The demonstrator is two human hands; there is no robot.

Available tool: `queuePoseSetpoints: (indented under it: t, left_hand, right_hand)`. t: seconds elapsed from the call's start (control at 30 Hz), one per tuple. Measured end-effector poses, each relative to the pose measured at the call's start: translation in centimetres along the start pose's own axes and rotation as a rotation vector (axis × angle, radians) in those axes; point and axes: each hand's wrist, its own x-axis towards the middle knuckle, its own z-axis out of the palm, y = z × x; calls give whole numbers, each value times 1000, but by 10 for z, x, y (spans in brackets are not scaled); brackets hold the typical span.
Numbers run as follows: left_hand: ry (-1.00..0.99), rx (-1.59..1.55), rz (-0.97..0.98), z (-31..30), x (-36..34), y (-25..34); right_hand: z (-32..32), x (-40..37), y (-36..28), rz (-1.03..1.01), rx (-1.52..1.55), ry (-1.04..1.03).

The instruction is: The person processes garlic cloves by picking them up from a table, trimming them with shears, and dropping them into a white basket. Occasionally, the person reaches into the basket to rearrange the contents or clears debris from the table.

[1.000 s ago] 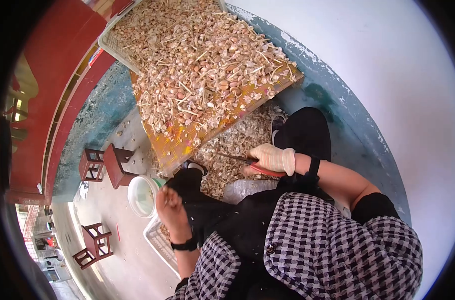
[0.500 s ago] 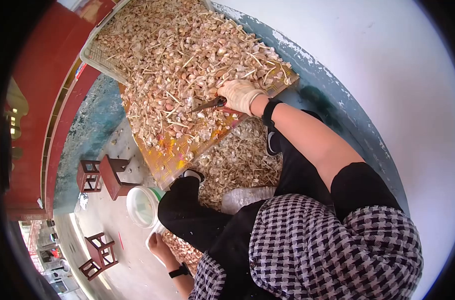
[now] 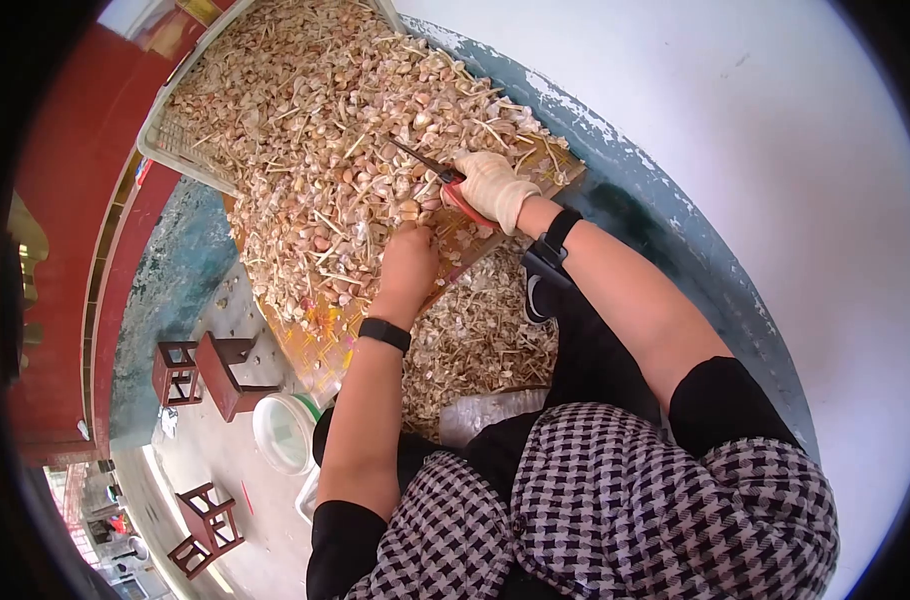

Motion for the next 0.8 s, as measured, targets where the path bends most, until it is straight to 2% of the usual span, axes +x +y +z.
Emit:
queuePoseSetpoints:
  t: [0.07, 0.17, 0.27, 0.3, 0.4, 0.43, 0.53, 0.57, 0.6, 0.67, 0.8]
  left_hand:
    - [-19, 48, -11, -5, -1, 7]
    - [90, -85, 1, -10, -8, 5]
    - [115, -351, -389, -35, -20, 2]
    - [156, -659, -603, -26, -26, -14]
    - [284, -1678, -696, -32, -47, -35]
    - [277, -1794, -616, -34, -53, -36]
    - [336, -1789, -689, -49, -67, -23]
    - [344, -1786, -673, -48, -70, -23]
    - [364, -1783, -655, -49, -72, -21]
    - [393, -1778, -615, -49, -75, -14]
    - [431, -1660, -576, -51, -80, 1]
  right_hand:
    - [-6, -4, -1, 27, 97, -12]
    - [-5, -8, -2, -1, 118, -1]
    - [-6, -14, -19, 18, 87, -100]
    - [-3, -14, -23, -43, 33, -71]
    - [9, -14, -29, -13, 59, -122]
    - [11, -17, -32, -34, 124, -159]
    - [7, -45, -52, -105, 223, -101]
    - [-13, -53, -68, 36, 95, -342]
    - [-18, -64, -77, -27, -54, -338]
    - [-13, -83, -74, -89, -161, -344]
    - [-21, -103, -83, -53, -231, -346]
